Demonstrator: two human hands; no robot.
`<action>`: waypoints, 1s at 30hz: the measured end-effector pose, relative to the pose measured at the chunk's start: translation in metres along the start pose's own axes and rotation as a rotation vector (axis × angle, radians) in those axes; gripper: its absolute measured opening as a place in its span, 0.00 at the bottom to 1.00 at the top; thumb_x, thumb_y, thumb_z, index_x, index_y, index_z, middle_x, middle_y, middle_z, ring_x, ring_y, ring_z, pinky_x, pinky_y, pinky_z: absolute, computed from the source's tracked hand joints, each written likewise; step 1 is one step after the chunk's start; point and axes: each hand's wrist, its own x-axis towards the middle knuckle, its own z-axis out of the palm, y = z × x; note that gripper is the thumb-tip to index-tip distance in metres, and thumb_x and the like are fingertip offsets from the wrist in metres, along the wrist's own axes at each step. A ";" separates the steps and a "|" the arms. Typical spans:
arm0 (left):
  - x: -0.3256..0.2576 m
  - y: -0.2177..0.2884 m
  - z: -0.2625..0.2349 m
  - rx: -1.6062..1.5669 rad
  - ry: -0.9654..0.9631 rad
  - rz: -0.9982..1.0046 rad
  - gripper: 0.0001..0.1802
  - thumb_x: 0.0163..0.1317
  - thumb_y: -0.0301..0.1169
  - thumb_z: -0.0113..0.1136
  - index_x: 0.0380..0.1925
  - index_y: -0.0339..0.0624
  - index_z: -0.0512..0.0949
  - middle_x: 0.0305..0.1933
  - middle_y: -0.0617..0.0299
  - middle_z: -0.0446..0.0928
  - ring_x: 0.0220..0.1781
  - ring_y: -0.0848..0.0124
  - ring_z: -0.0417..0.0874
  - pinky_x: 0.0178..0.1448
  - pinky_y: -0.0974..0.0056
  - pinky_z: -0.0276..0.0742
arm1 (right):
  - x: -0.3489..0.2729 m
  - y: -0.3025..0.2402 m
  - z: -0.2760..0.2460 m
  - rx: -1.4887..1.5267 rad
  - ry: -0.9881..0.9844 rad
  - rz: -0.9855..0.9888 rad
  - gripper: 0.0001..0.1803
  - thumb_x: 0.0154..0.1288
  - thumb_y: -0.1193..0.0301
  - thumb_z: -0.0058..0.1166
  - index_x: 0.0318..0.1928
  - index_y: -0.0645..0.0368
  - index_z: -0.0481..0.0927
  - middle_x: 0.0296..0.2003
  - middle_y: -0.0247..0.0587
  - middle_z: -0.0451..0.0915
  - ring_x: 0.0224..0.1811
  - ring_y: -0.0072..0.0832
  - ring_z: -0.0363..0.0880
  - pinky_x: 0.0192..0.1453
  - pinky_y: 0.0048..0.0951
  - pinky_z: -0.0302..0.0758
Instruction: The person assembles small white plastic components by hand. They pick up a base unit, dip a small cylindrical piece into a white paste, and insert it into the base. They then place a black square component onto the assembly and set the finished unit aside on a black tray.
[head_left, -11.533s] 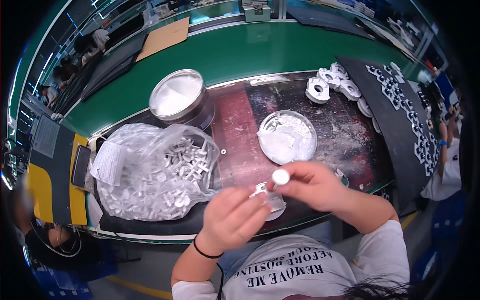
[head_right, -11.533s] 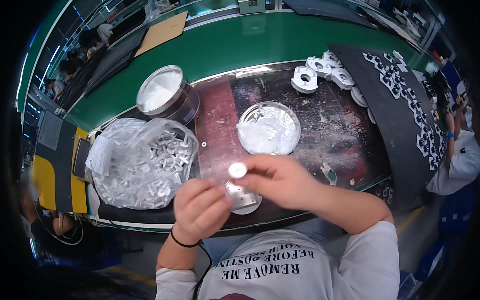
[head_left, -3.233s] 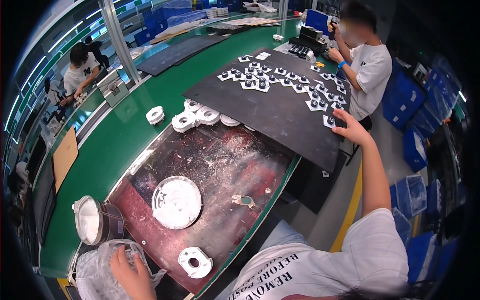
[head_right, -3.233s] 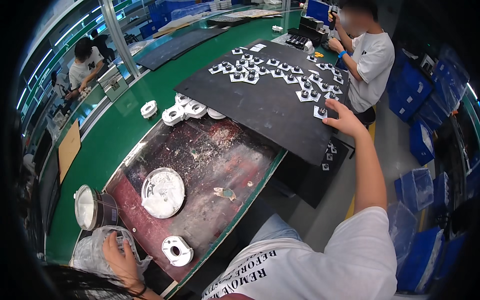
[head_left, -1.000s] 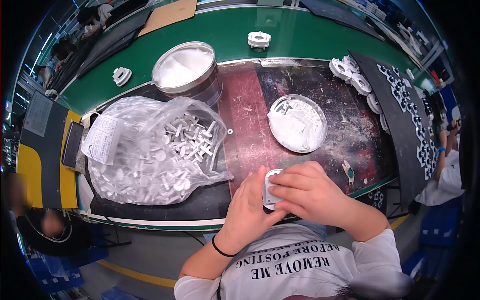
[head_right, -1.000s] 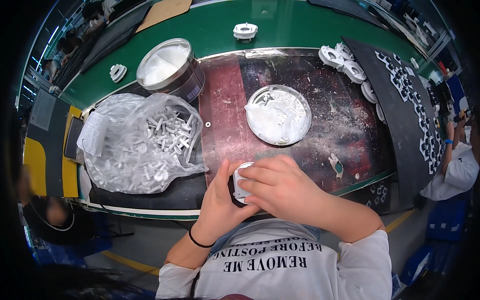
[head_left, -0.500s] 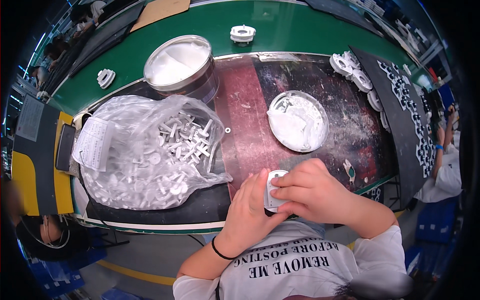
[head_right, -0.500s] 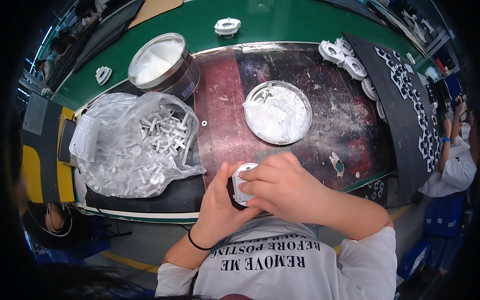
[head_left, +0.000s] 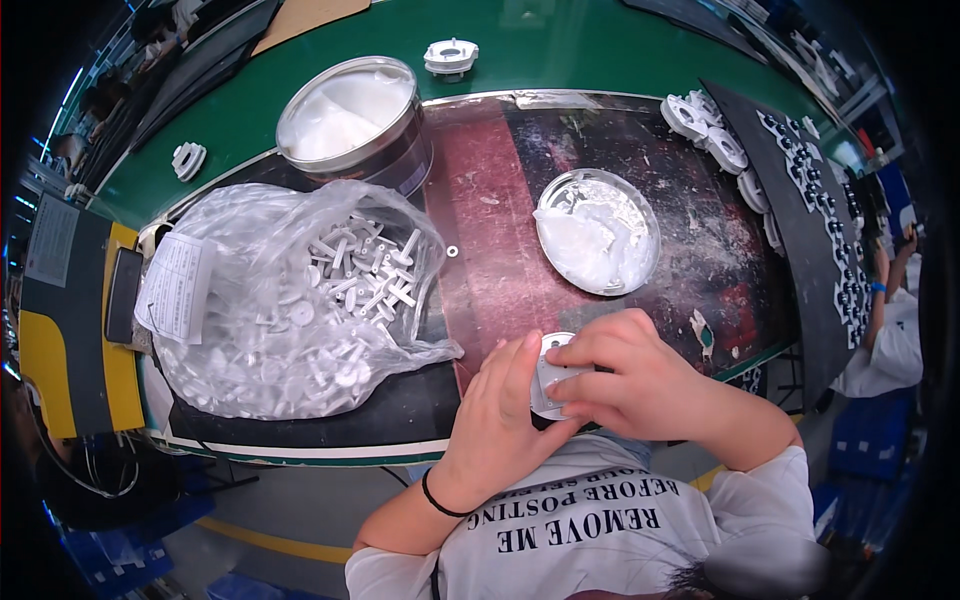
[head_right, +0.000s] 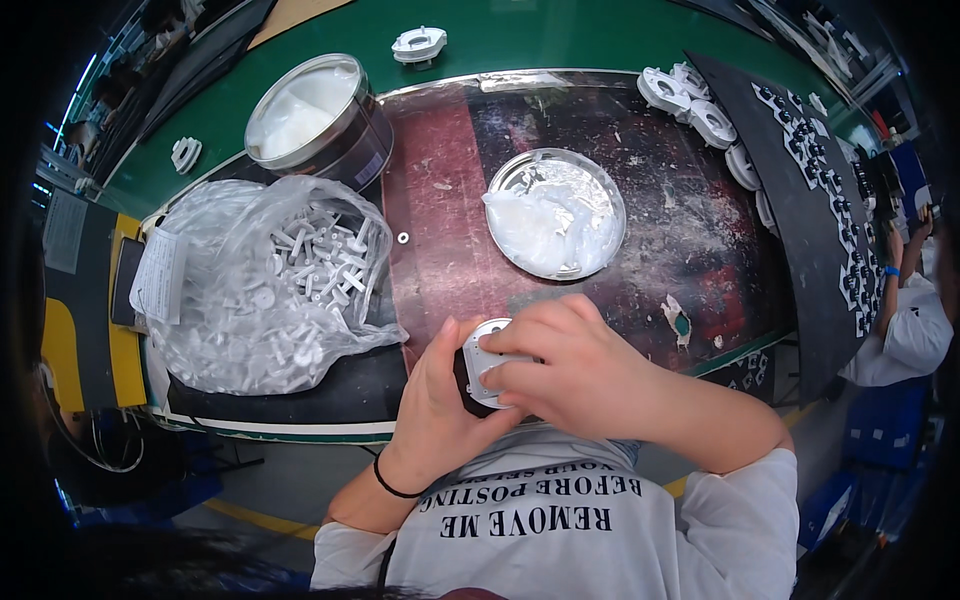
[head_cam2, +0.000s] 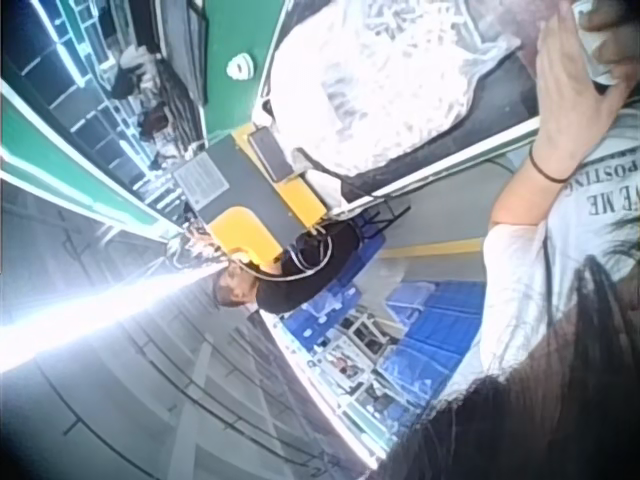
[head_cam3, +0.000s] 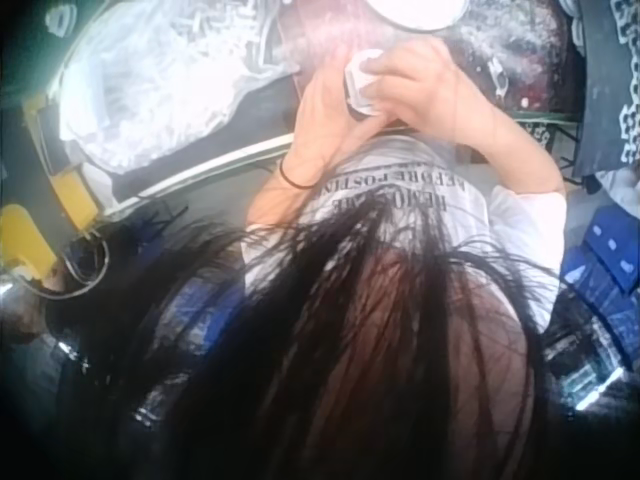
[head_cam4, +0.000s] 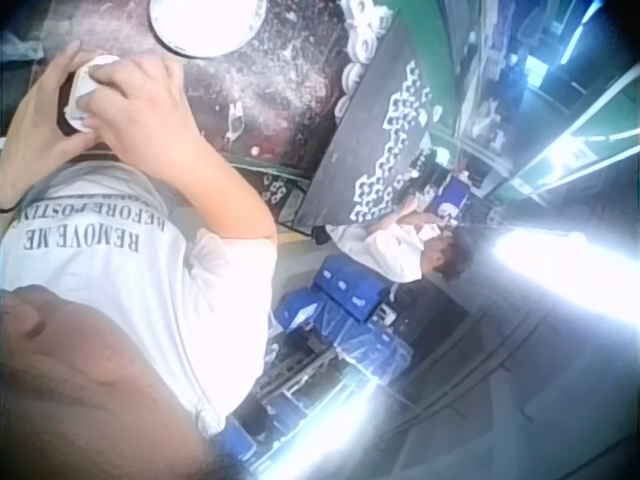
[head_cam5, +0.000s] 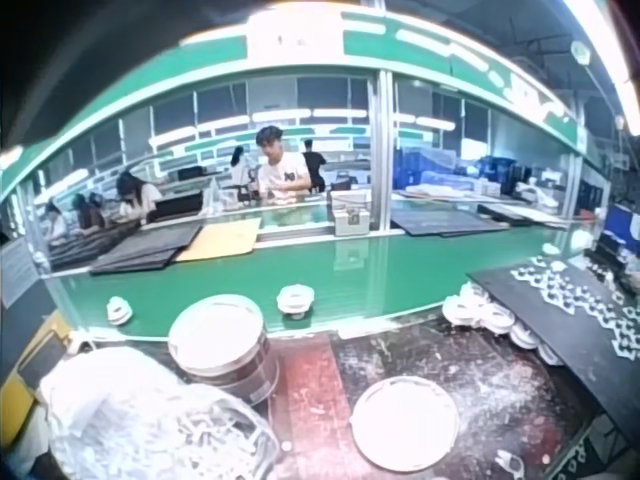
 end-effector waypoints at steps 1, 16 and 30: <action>0.000 0.000 0.000 -0.014 -0.007 -0.008 0.53 0.42 0.34 0.74 0.65 0.36 0.52 0.55 0.44 0.70 0.54 0.47 0.74 0.60 0.47 0.70 | -0.001 0.002 0.002 0.010 0.008 -0.009 0.16 0.46 0.67 0.65 0.40 0.48 0.81 0.48 0.28 0.76 0.51 0.29 0.71 0.55 0.36 0.61; 0.008 0.008 -0.009 0.123 -0.044 -0.038 0.56 0.42 0.41 0.76 0.63 0.32 0.49 0.55 0.43 0.69 0.55 0.46 0.74 0.60 0.49 0.67 | 0.198 0.149 -0.048 -0.298 0.218 0.153 0.16 0.58 0.64 0.54 0.46 0.56 0.79 0.49 0.43 0.77 0.53 0.40 0.74 0.55 0.37 0.71; 0.014 0.006 -0.017 0.086 -0.143 -0.142 0.53 0.43 0.43 0.75 0.60 0.29 0.52 0.56 0.46 0.69 0.55 0.47 0.73 0.63 0.48 0.65 | 0.248 0.176 -0.045 -0.591 0.149 0.315 0.19 0.48 0.57 0.65 0.36 0.57 0.82 0.39 0.40 0.78 0.47 0.38 0.76 0.50 0.38 0.74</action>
